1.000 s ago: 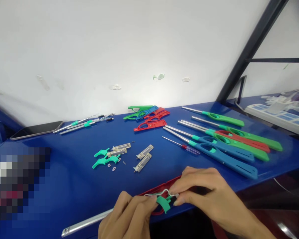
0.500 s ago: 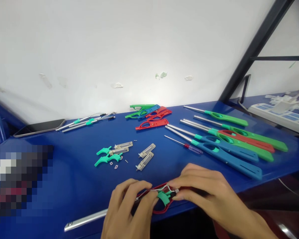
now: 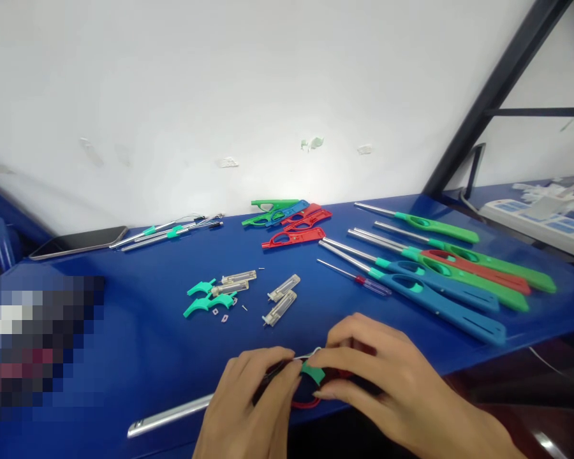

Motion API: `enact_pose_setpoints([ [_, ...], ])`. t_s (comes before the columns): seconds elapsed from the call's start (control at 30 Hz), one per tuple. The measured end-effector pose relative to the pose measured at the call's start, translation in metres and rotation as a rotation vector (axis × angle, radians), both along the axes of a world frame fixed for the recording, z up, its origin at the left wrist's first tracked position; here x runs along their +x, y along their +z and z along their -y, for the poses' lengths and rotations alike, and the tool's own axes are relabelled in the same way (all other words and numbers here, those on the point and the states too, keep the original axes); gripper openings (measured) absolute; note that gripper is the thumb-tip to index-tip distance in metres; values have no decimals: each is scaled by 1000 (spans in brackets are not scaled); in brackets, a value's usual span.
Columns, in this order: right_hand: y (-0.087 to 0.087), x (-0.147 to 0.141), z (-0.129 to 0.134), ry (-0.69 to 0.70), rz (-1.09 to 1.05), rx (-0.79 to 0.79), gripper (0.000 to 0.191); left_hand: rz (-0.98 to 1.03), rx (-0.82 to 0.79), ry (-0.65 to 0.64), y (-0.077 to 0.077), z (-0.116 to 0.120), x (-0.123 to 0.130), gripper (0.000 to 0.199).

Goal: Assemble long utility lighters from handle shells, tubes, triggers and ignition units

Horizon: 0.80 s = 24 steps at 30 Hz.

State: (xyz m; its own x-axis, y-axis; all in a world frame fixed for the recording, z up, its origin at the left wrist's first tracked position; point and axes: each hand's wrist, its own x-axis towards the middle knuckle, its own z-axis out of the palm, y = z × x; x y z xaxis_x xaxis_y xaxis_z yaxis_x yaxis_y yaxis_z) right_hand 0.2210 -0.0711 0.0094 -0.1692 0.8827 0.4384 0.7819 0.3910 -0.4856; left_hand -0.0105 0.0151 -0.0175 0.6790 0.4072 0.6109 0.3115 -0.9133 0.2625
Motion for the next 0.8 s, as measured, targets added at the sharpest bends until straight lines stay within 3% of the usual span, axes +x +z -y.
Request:
enact_pose_setpoints([
  [0.13,-1,0,0,0,2,-75,22,27,5,-25,3,0,1,33],
  [0.47,3,3,-5,9,-94,-184,12,75,-29,-14,9,5,1,40],
  [0.8,4,3,-5,10,-106,-222,10,-87,85,45,10,-3,-10,24],
])
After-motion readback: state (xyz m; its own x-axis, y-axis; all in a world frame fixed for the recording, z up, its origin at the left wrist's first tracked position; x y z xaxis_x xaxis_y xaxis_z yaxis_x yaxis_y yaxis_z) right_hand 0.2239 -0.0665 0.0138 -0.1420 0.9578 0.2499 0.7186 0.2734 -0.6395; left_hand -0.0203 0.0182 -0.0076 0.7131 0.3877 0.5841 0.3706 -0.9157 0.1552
